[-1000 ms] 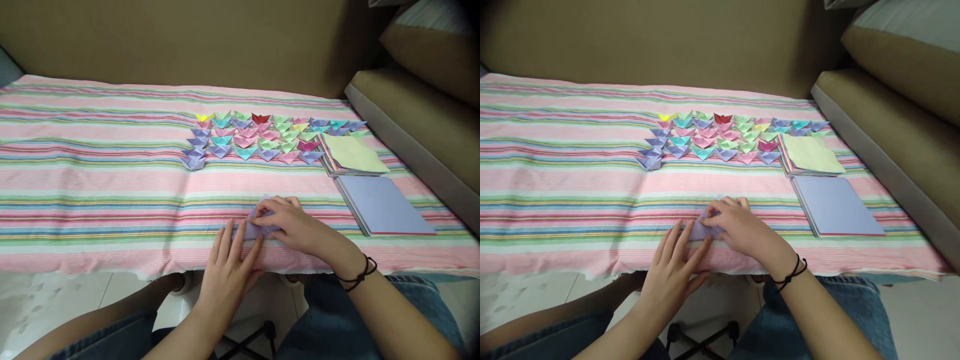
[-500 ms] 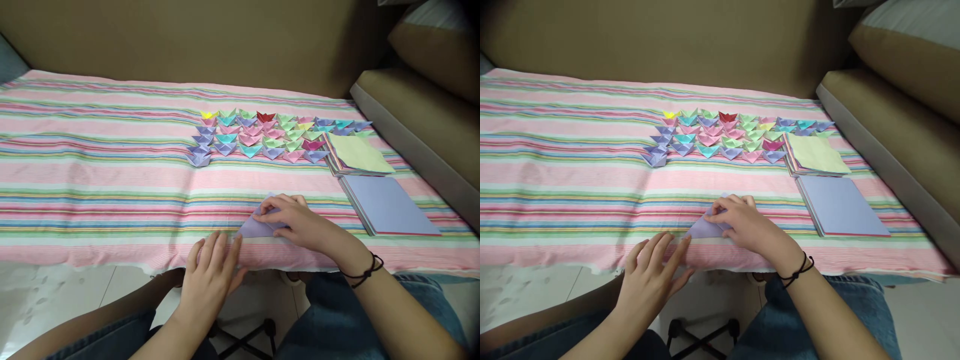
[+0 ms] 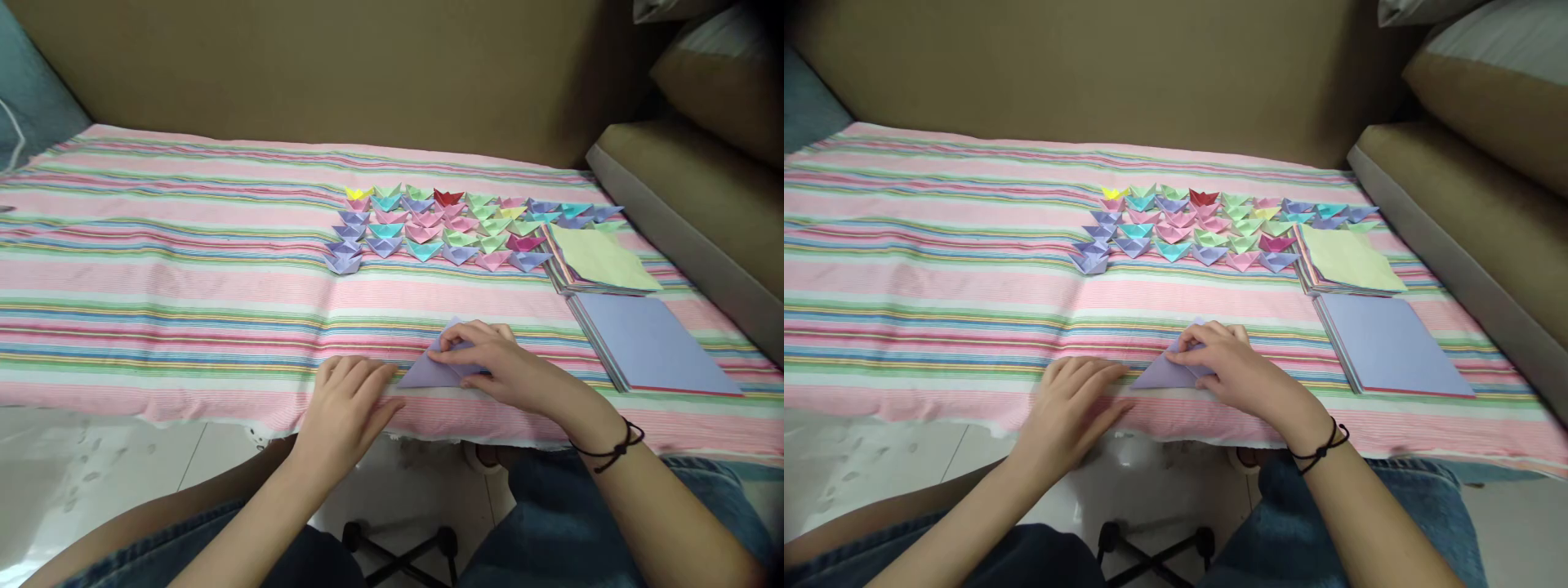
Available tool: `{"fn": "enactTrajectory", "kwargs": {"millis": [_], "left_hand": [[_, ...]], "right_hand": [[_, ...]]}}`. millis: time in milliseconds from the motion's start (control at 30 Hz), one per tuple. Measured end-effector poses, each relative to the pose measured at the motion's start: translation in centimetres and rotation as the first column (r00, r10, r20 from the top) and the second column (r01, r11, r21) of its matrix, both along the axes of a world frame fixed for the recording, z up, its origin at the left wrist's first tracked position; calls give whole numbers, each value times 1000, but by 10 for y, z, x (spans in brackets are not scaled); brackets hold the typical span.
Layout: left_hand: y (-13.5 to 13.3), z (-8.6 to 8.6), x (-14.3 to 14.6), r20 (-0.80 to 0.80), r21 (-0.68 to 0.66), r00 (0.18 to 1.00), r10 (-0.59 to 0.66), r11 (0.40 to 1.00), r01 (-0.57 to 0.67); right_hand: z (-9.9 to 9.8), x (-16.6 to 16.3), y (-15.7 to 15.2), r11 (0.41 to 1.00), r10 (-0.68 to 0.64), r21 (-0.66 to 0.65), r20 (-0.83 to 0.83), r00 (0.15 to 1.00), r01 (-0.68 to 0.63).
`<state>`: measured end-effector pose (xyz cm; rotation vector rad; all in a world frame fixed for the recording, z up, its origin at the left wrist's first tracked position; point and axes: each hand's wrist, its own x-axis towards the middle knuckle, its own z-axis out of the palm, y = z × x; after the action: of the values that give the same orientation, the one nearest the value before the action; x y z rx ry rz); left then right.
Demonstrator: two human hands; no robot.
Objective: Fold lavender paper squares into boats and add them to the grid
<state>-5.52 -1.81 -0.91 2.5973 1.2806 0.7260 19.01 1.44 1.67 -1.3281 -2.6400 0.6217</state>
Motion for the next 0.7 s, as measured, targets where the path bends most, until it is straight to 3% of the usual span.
{"fn": "enactTrajectory", "kwargs": {"millis": [267,367,433,533,600,700], "left_hand": [[15,2,16,-246,225,956,-159,950,216],[19,15,17,-140,233,979,-150,956,180],[21,26,18,73,144,990,-120,984,108],[22,38,23,482,-146,875,-38,982,123],[23,40,29,699,-365,711,70,891,271],[23,36,38,780,-566,557,285,702,432]], "right_hand": [[3,-2,-12,999,-40,26,-110,993,43],[3,-8,-18,985,-79,134,-210,975,109],[4,-13,-20,973,-113,150,-345,932,174],[11,-17,-24,957,-276,-80,-547,790,279],[17,-19,-27,915,-403,-276,-603,688,294],[20,-21,-30,860,-498,-443,-618,609,253]]}}
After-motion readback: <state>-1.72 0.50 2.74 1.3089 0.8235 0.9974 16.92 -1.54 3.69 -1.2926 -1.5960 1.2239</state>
